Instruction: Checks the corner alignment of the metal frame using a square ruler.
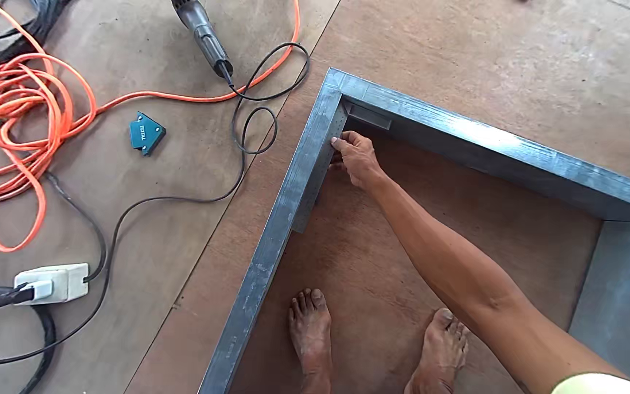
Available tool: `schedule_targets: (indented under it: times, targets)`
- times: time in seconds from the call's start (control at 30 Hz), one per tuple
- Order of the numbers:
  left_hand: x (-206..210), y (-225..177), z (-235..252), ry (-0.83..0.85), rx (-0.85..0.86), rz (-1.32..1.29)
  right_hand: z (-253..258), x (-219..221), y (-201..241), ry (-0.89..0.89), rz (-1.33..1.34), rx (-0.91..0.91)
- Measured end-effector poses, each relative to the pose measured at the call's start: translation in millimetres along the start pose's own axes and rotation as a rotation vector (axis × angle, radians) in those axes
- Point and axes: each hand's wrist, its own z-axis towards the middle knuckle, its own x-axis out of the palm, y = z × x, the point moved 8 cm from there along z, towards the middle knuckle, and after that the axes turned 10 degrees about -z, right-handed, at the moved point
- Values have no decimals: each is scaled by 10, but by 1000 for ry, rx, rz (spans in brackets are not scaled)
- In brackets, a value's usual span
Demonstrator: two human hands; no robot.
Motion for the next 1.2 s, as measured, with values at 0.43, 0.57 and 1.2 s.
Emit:
schedule_targets:
  times: [0.43,0.57,1.2]
  targets:
    - [-26,-14,2,-16,49,-8,-8,-3,-21,-50,-4,33]
    - [-13,-7,6,-1,47,-13,3,-10,-9,-53,7,30]
    - [11,-4,6,45,46,-6,0,9,20,-62,28,10]
